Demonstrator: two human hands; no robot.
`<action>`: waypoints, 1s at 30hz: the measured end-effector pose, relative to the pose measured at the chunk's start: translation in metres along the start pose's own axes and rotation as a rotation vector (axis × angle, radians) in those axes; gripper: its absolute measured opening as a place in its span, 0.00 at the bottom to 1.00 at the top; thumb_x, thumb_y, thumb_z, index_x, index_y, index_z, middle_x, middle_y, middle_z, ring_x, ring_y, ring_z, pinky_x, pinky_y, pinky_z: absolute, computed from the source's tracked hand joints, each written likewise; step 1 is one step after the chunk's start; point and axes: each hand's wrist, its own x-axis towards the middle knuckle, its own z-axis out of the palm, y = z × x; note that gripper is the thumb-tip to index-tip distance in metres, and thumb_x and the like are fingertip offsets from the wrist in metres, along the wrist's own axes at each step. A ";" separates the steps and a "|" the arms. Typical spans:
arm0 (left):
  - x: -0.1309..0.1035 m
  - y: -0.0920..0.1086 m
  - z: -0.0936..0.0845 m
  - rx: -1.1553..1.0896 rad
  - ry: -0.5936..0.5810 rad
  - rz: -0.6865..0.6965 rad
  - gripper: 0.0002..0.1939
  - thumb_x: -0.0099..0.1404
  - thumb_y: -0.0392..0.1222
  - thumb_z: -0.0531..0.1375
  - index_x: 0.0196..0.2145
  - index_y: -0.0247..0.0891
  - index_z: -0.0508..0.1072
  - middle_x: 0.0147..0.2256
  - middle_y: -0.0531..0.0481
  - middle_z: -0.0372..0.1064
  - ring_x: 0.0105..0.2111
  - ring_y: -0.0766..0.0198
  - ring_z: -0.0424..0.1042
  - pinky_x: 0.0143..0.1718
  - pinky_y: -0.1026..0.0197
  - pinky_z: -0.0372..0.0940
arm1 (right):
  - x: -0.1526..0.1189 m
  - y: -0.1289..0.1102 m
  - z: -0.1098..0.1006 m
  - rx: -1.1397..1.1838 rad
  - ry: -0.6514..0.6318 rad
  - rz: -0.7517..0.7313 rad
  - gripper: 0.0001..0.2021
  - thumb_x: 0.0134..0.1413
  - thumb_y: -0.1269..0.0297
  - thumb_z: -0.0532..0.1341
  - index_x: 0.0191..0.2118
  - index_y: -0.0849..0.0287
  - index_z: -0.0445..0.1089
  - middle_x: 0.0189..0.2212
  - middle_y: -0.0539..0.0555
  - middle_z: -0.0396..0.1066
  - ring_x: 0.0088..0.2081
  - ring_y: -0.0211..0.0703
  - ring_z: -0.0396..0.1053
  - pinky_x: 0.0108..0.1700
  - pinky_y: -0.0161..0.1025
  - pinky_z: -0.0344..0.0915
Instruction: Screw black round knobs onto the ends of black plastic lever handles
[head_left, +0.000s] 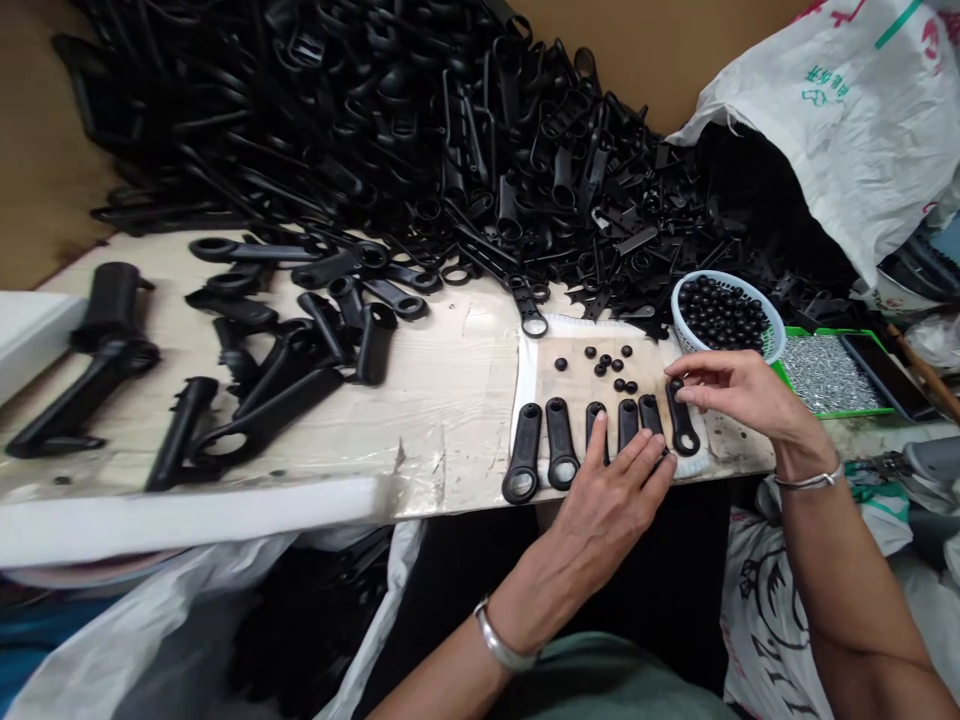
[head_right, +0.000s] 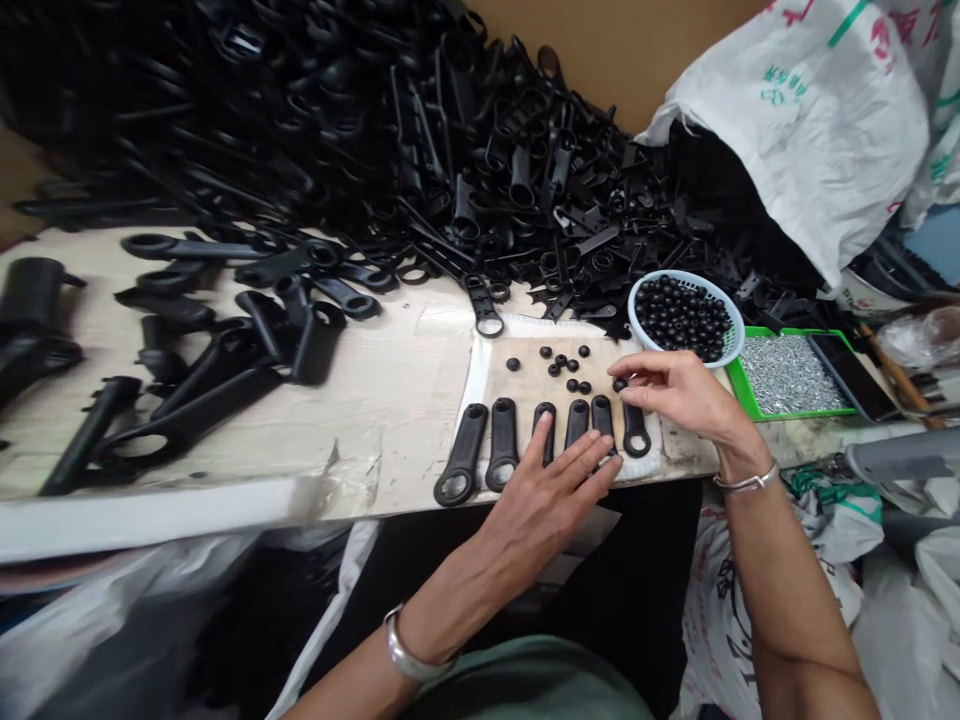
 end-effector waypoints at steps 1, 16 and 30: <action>0.001 0.000 0.000 -0.002 0.001 -0.004 0.17 0.73 0.30 0.49 0.55 0.34 0.68 0.56 0.41 0.71 0.59 0.54 0.67 0.66 0.30 0.44 | -0.006 0.003 0.001 0.097 0.030 0.017 0.13 0.48 0.62 0.68 0.41 0.58 0.78 0.38 0.53 0.78 0.36 0.42 0.75 0.40 0.40 0.73; 0.036 0.016 0.004 0.054 -0.063 0.032 0.15 0.70 0.28 0.51 0.51 0.30 0.70 0.54 0.37 0.72 0.55 0.54 0.72 0.65 0.33 0.50 | -0.030 0.037 0.018 -0.104 0.432 -0.109 0.07 0.50 0.68 0.66 0.37 0.56 0.77 0.38 0.54 0.75 0.36 0.40 0.73 0.38 0.38 0.74; 0.036 0.018 0.007 0.033 -0.066 0.023 0.15 0.69 0.29 0.51 0.51 0.28 0.71 0.54 0.36 0.72 0.54 0.55 0.72 0.63 0.48 0.57 | -0.015 0.035 0.029 -0.224 0.414 -0.164 0.04 0.52 0.68 0.65 0.36 0.58 0.75 0.36 0.54 0.75 0.32 0.41 0.71 0.37 0.40 0.72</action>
